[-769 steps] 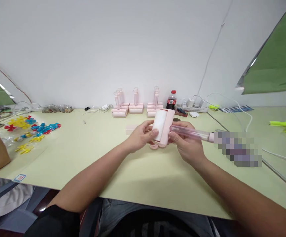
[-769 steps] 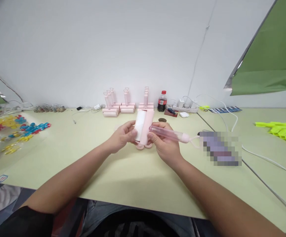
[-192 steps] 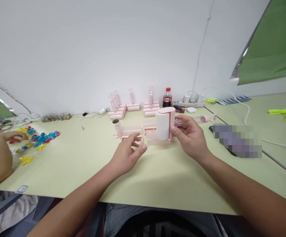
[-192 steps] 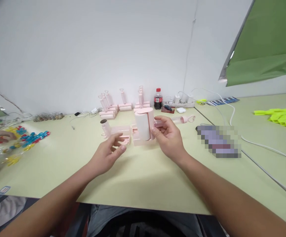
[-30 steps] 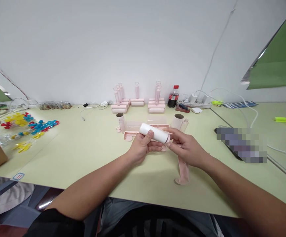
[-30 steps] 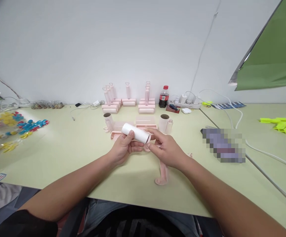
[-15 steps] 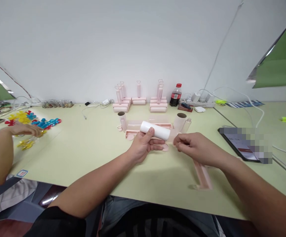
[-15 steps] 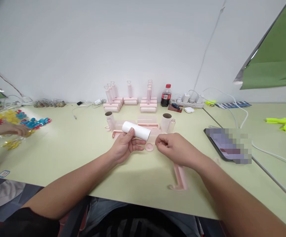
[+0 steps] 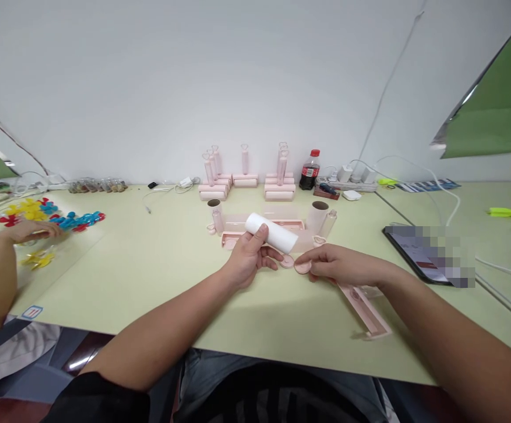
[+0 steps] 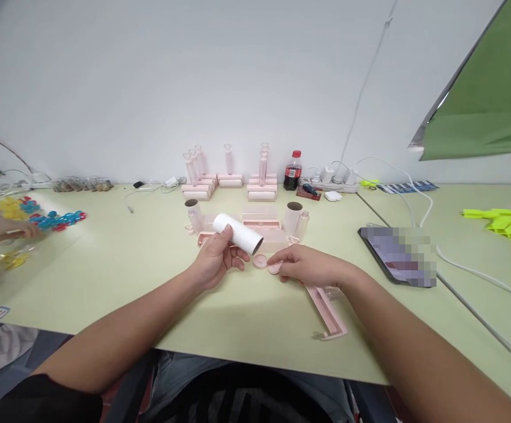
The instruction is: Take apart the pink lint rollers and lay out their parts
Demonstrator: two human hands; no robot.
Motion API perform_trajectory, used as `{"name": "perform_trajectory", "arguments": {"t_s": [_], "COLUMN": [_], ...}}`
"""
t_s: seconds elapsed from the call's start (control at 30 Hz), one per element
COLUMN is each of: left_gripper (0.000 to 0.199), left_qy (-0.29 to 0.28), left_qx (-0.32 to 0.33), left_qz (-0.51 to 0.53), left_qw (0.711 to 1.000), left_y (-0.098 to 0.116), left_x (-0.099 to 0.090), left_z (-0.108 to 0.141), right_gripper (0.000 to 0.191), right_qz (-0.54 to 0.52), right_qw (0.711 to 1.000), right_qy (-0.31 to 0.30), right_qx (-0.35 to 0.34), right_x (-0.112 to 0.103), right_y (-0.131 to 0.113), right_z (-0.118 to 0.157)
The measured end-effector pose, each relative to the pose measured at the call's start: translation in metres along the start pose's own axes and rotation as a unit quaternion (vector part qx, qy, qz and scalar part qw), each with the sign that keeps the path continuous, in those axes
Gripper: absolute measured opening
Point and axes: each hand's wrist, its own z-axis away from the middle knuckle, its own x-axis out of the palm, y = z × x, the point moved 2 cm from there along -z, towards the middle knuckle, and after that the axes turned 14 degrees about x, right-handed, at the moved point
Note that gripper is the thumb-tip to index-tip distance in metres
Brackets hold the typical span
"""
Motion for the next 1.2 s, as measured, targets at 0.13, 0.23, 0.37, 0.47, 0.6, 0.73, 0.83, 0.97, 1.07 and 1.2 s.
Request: {"name": "perform_trajectory", "arguments": {"t_s": [0.13, 0.23, 0.37, 0.47, 0.6, 0.73, 0.83, 0.97, 1.07, 1.2], "left_gripper": [0.057, 0.054, 0.049, 0.052, 0.055, 0.054, 0.058, 0.065, 0.067, 0.068], "left_qy": [-0.01, -0.042, -0.214, -0.318, -0.329, -0.367, -0.397, -0.407, -0.405, -0.403], "left_qx": [0.01, 0.044, 0.085, 0.077, 0.134, 0.204, 0.201, 0.194, 0.187, 0.184], "left_qz": [-0.078, -0.199, -0.346, -0.442, -0.517, -0.607, -0.665, -0.692, -0.699, -0.7], "left_qw": [0.997, 0.978, 0.909, 0.835, 0.778, 0.675, 0.6, 0.563, 0.559, 0.561], "left_y": [-0.002, -0.004, -0.004, -0.003, 0.0, -0.005, -0.015, -0.027, -0.031, -0.031], "left_x": [0.001, 0.005, 0.02, 0.03, 0.037, 0.039, 0.037, 0.035, 0.033, 0.031], "left_z": [0.002, 0.007, 0.018, 0.024, 0.027, 0.035, 0.042, 0.048, 0.047, 0.046], "right_gripper": [0.031, 0.032, 0.044, 0.032, 0.025, 0.036, 0.042, 0.049, 0.051, 0.05], "right_qz": [-0.001, -0.025, -0.034, 0.023, 0.087, 0.127, 0.148, 0.159, 0.161, 0.157], "right_qw": [0.998, 0.993, 0.992, 0.992, 0.983, 0.943, 0.917, 0.905, 0.895, 0.89], "right_qy": [0.065, 0.119, 0.098, 0.076, 0.146, 0.306, 0.351, 0.373, 0.395, 0.405], "right_qx": [0.006, 0.004, -0.067, -0.097, -0.075, 0.034, 0.116, 0.127, 0.128, 0.14], "right_x": [-0.01, -0.018, -0.013, -0.005, -0.016, -0.045, -0.057, -0.055, -0.052, -0.047], "right_y": [0.003, -0.002, -0.02, -0.032, -0.028, -0.003, 0.015, 0.022, 0.021, 0.015], "right_z": [0.005, 0.015, 0.03, 0.04, 0.056, 0.06, 0.049, 0.033, 0.027, 0.023]}}
